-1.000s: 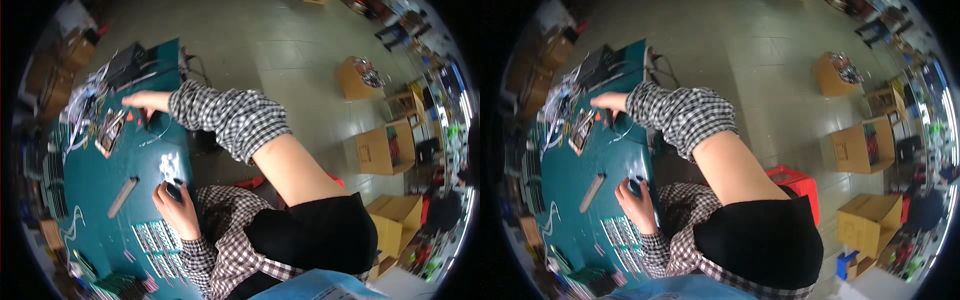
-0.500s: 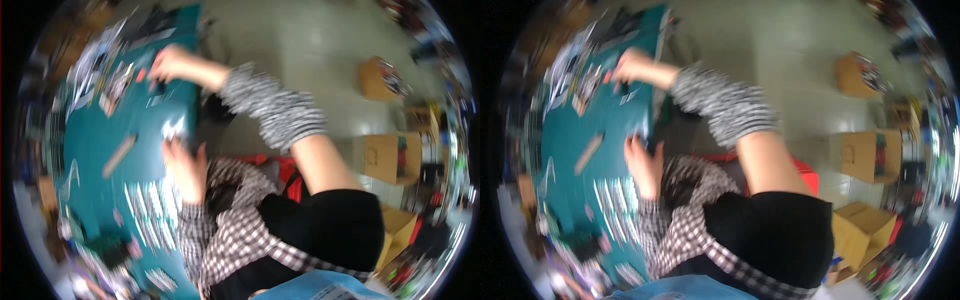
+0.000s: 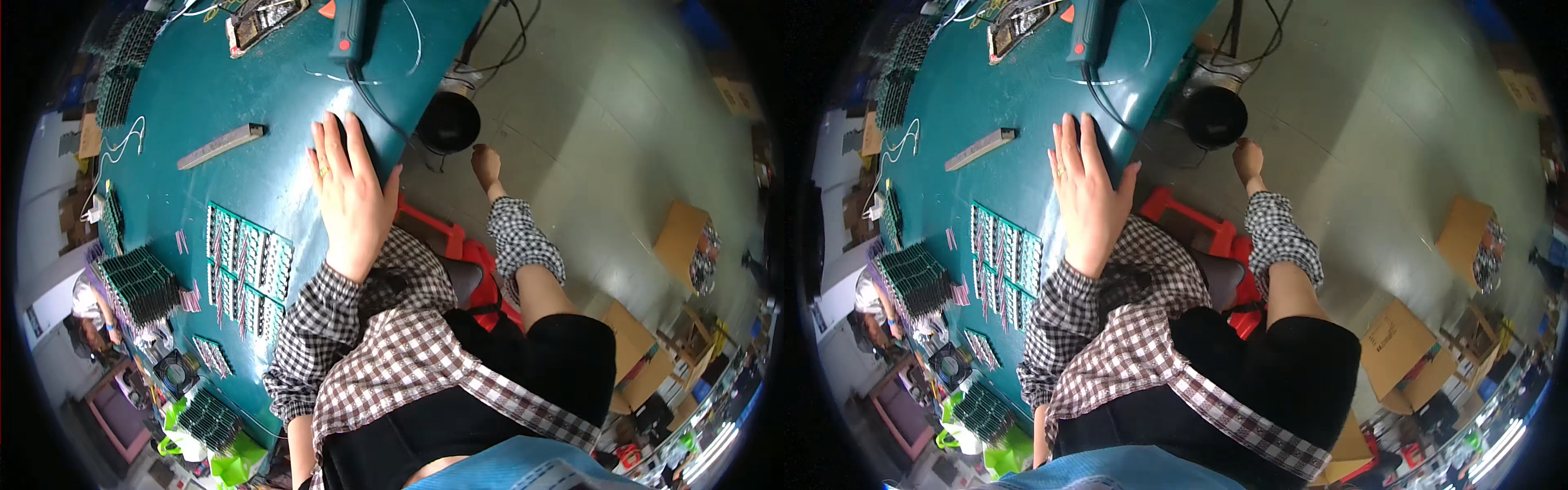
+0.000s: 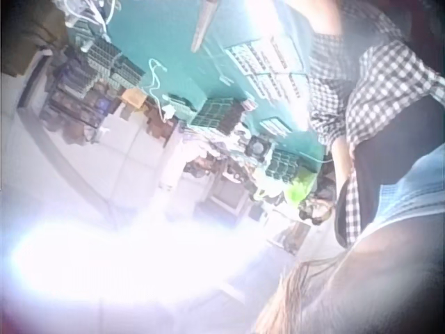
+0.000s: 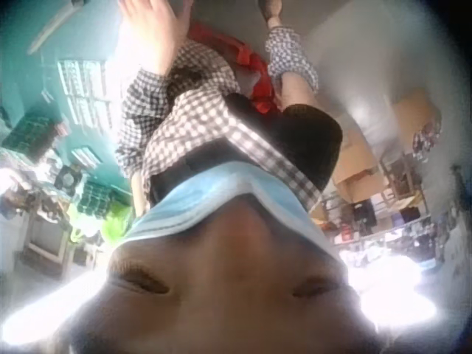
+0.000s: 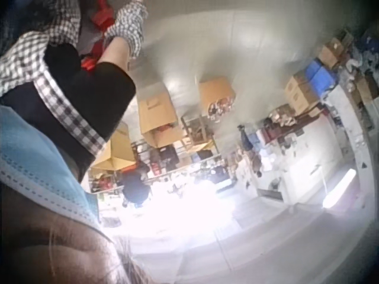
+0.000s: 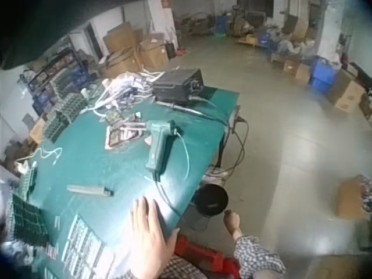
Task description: The person solders wires onto circuit boards using a soldering gun. They exchange an empty solder spool with another person for a new spool, thread the solder wire into the soldering gun, and solder wires onto the circuit boards.
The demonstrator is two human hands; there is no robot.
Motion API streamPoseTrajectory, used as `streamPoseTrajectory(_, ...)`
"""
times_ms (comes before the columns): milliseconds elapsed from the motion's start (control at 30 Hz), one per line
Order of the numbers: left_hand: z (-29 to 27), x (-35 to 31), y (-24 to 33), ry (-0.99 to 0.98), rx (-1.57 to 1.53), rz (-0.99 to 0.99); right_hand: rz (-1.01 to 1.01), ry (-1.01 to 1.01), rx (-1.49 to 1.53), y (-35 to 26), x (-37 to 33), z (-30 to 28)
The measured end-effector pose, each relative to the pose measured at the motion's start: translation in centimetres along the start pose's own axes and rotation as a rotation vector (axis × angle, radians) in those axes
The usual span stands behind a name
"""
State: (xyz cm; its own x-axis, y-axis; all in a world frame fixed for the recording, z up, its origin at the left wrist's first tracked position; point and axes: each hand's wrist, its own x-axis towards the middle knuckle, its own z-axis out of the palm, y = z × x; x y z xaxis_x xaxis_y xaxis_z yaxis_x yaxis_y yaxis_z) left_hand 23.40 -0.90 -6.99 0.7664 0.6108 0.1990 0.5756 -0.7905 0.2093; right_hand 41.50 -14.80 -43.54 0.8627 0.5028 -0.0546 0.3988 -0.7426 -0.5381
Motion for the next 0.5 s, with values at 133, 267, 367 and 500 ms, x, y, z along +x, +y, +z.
streamPoseTrajectory(133, -3.4, -2.3, -1.1, -0.08, 0.113, -0.083, -0.162, -0.155, 0.059, -8.6, 0.5, 2.9)
streamPoseTrajectory(267, -2.8, -0.5, 2.5, -0.198, -0.08, 0.008, -0.622, 0.199, -0.367, 5.8, 6.5, 7.5)
streamPoseTrajectory(367, -2.5, -1.0, 2.3, -0.185, 0.089, -0.087, -0.622, 0.095, -0.074, -4.9, 9.6, 13.0)
streamPoseTrajectory(500, -1.6, -0.8, 3.2, -0.236, 0.19, -0.143, -0.505, 0.017, 0.26, 4.7, -0.3, 17.4)
